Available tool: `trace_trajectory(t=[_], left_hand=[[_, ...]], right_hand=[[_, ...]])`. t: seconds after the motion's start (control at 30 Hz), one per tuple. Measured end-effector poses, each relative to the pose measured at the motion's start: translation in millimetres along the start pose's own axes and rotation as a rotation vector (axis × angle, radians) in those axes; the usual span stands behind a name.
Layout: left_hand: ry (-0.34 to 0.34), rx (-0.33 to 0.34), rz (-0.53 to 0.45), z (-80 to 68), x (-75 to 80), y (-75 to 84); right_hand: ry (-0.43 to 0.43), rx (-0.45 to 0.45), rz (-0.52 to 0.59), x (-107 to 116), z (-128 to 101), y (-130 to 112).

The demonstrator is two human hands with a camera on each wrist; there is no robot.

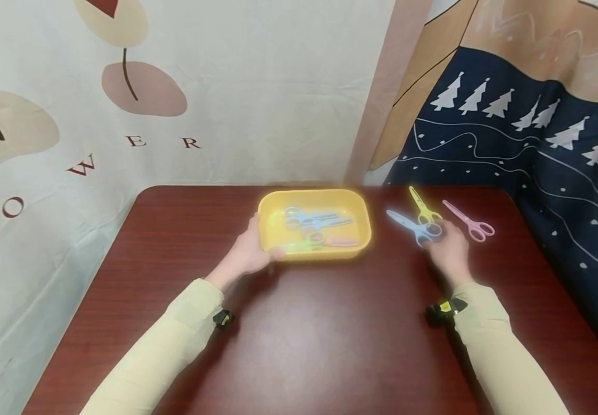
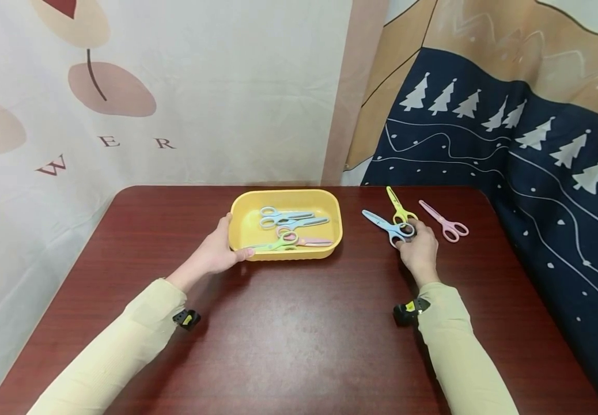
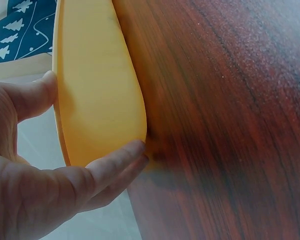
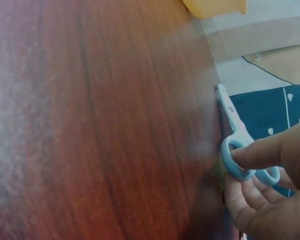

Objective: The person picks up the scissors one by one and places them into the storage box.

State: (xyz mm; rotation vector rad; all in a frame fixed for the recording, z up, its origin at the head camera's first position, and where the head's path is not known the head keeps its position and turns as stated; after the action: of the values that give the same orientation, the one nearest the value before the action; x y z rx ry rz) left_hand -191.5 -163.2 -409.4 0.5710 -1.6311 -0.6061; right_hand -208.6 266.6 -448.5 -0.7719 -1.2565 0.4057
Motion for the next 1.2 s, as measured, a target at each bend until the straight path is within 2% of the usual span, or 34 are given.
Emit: trace_trajectory(t=[0.27, 0.6, 0.87, 0.97, 1.2], left_hand=[[0.003, -0.011, -0.004, -0.7, 0.5, 1.7], [-0.004, -0.003, -0.001, -1.8, 1.3, 3.8], [0.008, -0.016, -0.003, -0.8, 0.5, 3.1], [0.009, -0.022, 0.005, -0.3, 0.3, 2.6], [0.005, -0.013, 0.008, -0.6, 0.1, 2.7]], right_hand=[[0.035, 0.01, 0.015, 4, 3, -3], [-0.114, -0.115, 0.261, 9, 1, -6], [-0.183, -0.126, 0.38, 13, -1, -10], [-0.212, -0.138, 0.404, 16, -2, -12], [-0.248, -0.145, 0.385, 22, -4, -19]])
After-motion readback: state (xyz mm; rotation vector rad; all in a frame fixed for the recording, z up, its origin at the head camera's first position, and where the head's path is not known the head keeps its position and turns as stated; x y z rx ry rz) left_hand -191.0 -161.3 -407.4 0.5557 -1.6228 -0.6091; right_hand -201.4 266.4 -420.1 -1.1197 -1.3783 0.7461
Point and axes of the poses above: each hand's wrist, its own z-axis towards the middle knuckle, its own x-axis out of the back of the hand, y = z × x, the point moved 3 cm from there along z, towards the middle knuckle, and after that the axes turned 6 degrees about y, right-handed, at the moved point
